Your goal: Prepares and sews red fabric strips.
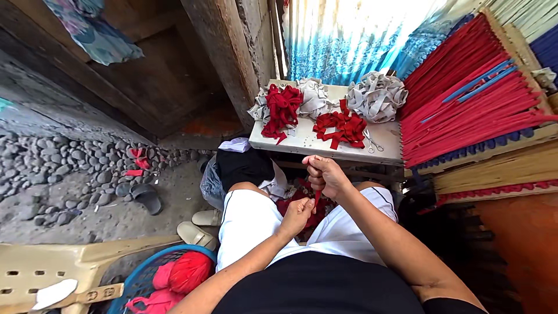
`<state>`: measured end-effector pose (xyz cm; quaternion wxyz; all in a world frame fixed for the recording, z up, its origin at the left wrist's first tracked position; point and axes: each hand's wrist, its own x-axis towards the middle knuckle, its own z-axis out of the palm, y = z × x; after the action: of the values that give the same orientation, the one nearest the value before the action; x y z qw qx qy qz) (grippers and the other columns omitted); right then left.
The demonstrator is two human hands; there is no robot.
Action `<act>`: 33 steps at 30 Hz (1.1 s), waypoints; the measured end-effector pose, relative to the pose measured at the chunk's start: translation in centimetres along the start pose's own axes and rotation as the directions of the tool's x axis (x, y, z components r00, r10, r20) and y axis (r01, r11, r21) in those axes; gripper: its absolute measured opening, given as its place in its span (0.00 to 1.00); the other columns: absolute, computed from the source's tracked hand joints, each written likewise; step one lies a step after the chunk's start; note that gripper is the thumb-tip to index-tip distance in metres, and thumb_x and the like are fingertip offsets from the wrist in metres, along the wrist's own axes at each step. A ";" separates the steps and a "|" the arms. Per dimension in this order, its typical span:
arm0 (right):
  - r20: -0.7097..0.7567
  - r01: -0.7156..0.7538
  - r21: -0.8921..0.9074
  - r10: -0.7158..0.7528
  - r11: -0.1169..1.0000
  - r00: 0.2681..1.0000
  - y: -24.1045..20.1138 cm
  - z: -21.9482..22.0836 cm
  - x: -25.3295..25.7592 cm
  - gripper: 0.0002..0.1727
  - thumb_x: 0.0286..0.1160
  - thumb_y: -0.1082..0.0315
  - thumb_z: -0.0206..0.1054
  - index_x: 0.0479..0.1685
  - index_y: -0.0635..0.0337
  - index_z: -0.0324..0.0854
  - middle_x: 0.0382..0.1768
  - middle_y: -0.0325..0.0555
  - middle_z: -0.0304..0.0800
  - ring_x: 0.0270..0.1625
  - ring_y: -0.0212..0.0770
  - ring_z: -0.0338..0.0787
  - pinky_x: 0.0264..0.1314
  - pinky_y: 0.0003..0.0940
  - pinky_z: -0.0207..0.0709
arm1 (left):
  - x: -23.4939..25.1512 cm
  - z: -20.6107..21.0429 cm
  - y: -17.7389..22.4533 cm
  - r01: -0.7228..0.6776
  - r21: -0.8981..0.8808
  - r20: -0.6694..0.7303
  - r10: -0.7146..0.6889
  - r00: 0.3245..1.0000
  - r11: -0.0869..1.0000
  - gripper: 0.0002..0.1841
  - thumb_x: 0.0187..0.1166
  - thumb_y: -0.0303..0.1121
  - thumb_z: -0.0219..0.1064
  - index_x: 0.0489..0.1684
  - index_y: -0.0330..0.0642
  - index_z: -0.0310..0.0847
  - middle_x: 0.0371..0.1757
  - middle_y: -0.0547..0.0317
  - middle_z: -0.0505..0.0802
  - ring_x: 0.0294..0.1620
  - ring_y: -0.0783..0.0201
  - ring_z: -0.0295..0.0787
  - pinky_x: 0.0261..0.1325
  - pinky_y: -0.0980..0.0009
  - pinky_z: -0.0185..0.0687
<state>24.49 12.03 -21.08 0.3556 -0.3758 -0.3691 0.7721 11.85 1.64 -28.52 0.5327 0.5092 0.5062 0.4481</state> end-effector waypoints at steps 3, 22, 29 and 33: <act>0.201 0.026 -0.118 -0.002 0.993 0.980 0.5 -0.1 -0.6 0.16 0.92 0.57 0.49 0.46 0.52 0.81 0.12 0.29 0.60 0.10 0.24 0.58 0.13 0.19 0.55 | 0.8 -1.8 0.7 0.206 -0.291 0.160 -0.165 0.973 0.934 0.35 0.96 0.47 0.26 0.62 0.32 0.81 0.52 0.54 0.93 0.56 0.64 0.89 0.64 0.63 0.83; 0.560 0.100 -0.366 0.133 0.925 0.818 9.5 -1.7 -4.6 0.20 0.92 0.66 0.42 0.56 0.62 0.82 0.28 0.35 0.86 0.32 0.30 0.85 0.42 0.29 0.81 | 12.3 -13.4 16.0 0.034 -0.509 -0.164 -0.136 0.977 0.860 0.14 0.95 0.31 0.46 0.57 0.35 0.77 0.32 0.57 0.91 0.29 0.66 0.90 0.40 0.70 0.90; 0.541 0.060 -0.500 0.258 0.864 0.801 11.1 -2.1 -5.0 0.21 0.92 0.66 0.43 0.55 0.65 0.83 0.30 0.38 0.90 0.32 0.30 0.88 0.42 0.31 0.85 | 13.1 -15.1 18.8 -0.088 -0.453 -0.331 -0.076 0.941 0.887 0.12 0.94 0.30 0.48 0.58 0.35 0.76 0.33 0.57 0.90 0.30 0.66 0.90 0.40 0.69 0.90; 0.502 0.219 -0.735 0.299 0.641 0.812 11.1 -2.3 -5.2 0.20 0.92 0.61 0.52 0.66 0.62 0.84 0.50 0.49 0.91 0.49 0.37 0.89 0.58 0.40 0.83 | 12.6 -15.1 19.8 -0.164 -0.342 -0.370 0.028 0.929 0.925 0.11 0.93 0.31 0.51 0.52 0.39 0.80 0.20 0.69 0.78 0.14 0.77 0.69 0.18 0.82 0.69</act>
<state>25.78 3.19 -29.76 0.0133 -0.2430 -0.7414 0.6254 -1.38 17.07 -9.41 0.4941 0.3351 0.4759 0.6458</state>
